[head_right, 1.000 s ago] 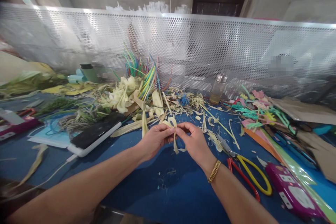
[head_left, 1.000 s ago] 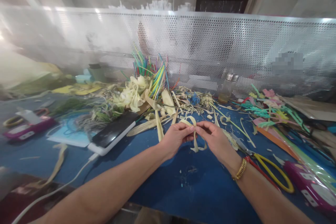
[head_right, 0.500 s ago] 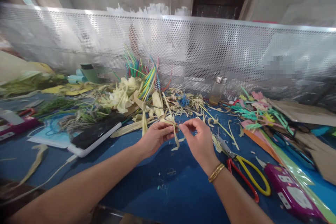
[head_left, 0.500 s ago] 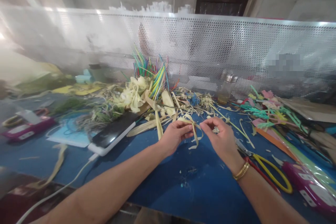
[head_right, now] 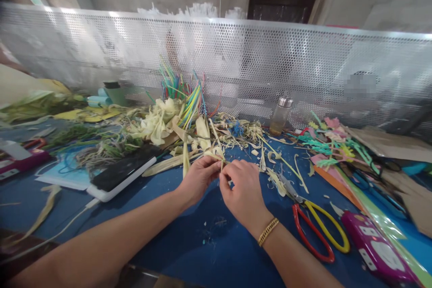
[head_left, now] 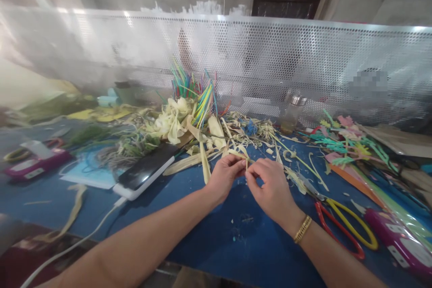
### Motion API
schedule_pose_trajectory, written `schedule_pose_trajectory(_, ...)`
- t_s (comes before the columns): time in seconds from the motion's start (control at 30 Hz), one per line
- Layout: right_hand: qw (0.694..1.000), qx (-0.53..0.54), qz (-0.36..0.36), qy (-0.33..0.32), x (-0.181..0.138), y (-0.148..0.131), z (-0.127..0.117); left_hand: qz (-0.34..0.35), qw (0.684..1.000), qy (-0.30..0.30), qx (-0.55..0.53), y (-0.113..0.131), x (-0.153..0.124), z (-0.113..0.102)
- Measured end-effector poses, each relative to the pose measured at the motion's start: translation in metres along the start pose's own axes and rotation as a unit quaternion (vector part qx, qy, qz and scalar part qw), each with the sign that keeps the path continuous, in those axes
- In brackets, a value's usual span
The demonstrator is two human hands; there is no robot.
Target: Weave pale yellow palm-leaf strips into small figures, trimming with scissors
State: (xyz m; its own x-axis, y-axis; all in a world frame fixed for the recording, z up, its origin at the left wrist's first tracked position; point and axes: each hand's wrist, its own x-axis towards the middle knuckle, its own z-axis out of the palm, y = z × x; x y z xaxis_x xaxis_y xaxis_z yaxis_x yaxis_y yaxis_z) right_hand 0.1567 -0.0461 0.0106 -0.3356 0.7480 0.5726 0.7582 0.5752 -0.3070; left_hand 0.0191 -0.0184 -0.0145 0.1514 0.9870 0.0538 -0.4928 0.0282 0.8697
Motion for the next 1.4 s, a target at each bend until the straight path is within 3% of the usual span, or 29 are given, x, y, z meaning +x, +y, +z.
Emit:
schedule_pose_trajectory(0.17, 1.0, 0.028, -0.007, -0.01, 0.001, 0.002, -0.006, -0.009, 1.0, -0.01, 0.019, 0.004, -0.001, -0.001)
schedule_pose_trajectory(0.3, 0.987, 0.129, 0.082, 0.047, 0.004, 0.013, -0.014, -0.057, 0.997, -0.043, 0.019, 0.01, -0.002, -0.001)
schedule_pose_trajectory(0.4, 0.953, 0.229, 0.185, 0.075, 0.006, 0.023, -0.013, -0.099, 0.992, -0.073, 0.002, 0.011, -0.005, 0.001)
schedule_pose_trajectory(0.5, 0.902, 0.342, 0.26, 0.033, 0.007, 0.026, -0.008, -0.132, 0.987, -0.09, -0.006, 0.01, -0.008, 0.003)
schedule_pose_trajectory(0.63, 0.833, 0.472, 0.288, -0.02, 0.008, 0.019, -0.004, -0.162, 0.981, -0.106, -0.016, 0.011, -0.009, 0.004)
schedule_pose_trajectory(0.7, 0.819, 0.492, 0.293, -0.022, 0.008, 0.016, -0.005, -0.168, 0.979, -0.111, -0.018, 0.011, -0.008, 0.003)
schedule_pose_trajectory(1.03, 0.878, 0.4, 0.263, 0.022, 0.006, 0.014, -0.002, -0.142, 0.984, -0.1, 0.049, 0.01, -0.008, 0.003)
schedule_pose_trajectory(1.13, 0.922, 0.299, 0.246, 0.02, 0.007, 0.022, -0.007, -0.126, 0.982, -0.105, 0.097, 0.008, -0.007, 0.002)
schedule_pose_trajectory(1.27, 0.974, 0.096, 0.159, 0.127, 0.009, 0.031, -0.016, -0.062, 0.967, -0.109, 0.22, 0.004, -0.007, 0.001)
schedule_pose_trajectory(1.4, 0.995, 0.051, 0.07, 0.045, 0.008, 0.026, -0.015, 0.035, 0.939, -0.127, 0.317, 0.003, -0.007, -0.001)
